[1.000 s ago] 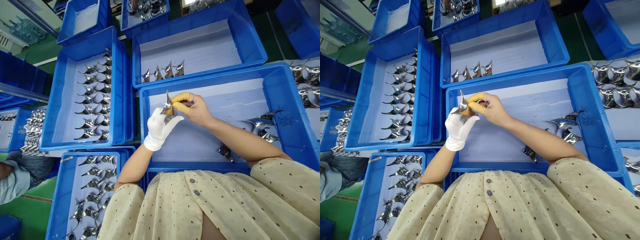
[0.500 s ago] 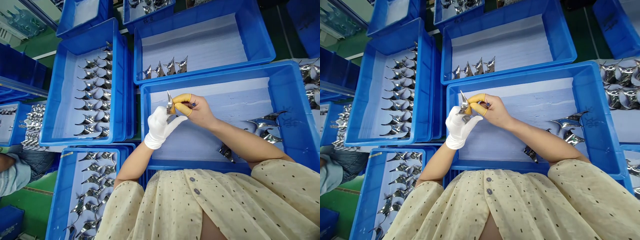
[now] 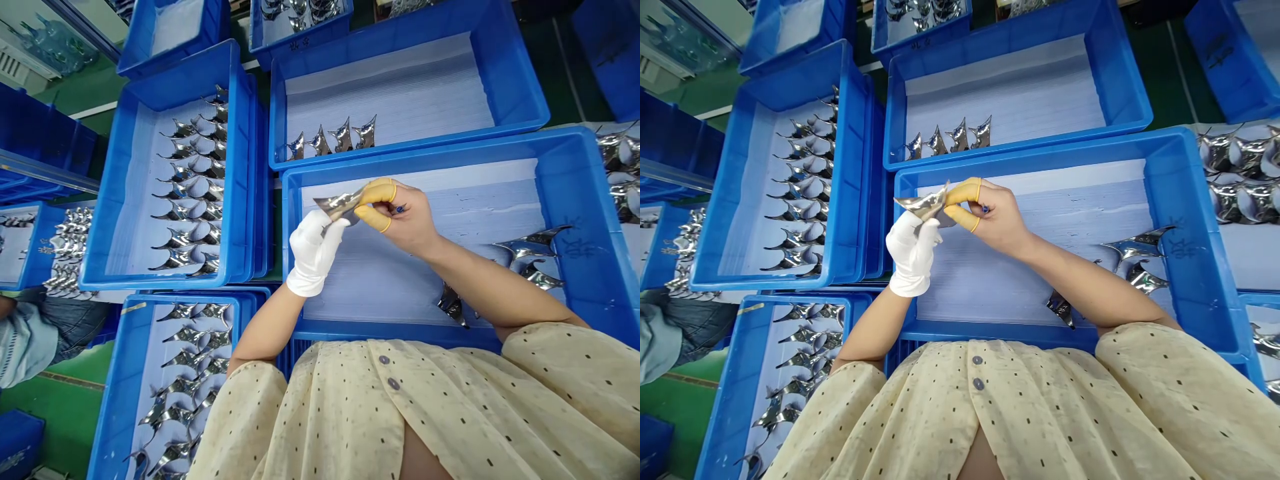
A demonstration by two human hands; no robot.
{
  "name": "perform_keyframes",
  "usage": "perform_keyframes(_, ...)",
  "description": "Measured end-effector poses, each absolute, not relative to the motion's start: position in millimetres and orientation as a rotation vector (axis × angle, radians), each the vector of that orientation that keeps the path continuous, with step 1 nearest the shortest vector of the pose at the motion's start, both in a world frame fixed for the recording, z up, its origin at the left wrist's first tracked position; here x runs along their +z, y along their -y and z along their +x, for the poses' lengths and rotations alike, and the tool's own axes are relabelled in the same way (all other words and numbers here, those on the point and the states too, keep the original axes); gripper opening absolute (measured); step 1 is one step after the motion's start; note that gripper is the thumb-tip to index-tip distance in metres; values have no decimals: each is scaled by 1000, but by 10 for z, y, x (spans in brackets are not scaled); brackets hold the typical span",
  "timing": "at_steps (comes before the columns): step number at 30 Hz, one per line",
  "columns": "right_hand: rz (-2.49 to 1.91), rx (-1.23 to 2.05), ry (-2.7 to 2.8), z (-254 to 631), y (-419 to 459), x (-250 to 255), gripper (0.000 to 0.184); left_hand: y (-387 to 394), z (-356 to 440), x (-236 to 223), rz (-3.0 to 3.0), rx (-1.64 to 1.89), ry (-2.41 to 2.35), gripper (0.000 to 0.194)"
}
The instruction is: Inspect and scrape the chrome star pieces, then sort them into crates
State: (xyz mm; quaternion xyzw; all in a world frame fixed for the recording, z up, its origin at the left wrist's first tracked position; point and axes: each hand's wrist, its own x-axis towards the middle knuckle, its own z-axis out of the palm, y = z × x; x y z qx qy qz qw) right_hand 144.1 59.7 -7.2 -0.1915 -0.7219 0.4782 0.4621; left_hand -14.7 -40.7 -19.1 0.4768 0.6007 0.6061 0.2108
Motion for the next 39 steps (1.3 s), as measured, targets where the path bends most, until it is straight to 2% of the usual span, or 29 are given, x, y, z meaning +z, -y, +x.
perform_keyframes(4,-462,1159,1843,1499,-566,10,31,390,-160,-206,1103,1737,-1437,49)
perform_keyframes(8,-506,1218,1816,1498,-500,65,52,373,-148,-201,1088,1692,-1361,51)
perform_keyframes(10,-483,1238,1809,1471,-492,74,46,374,-135,-191,1091,1635,-1355,54)
perform_keyframes(13,-520,1263,1629,1426,-564,33,37,374,-114,-169,981,1583,-1282,67)
perform_keyframes(16,-586,1333,1473,1399,-720,-72,45,367,-98,-142,911,1593,-1198,81)
perform_keyframes(19,-649,1411,1459,1389,-850,-158,53,362,-95,-138,976,1569,-1192,71)
perform_keyframes(23,-715,1339,1420,1391,-872,-120,58,348,-98,-164,1012,1529,-1237,63)
perform_keyframes(27,-726,1168,1463,1411,-810,-14,55,326,-88,-167,997,1484,-1317,52)
perform_keyframes(35,-679,931,1569,1463,-739,58,48,289,-159,-341,1122,1656,-1400,50)
perform_keyframes(39,-729,1005,1696,1517,-725,146,41,369,-253,-250,1444,1824,-1629,40)
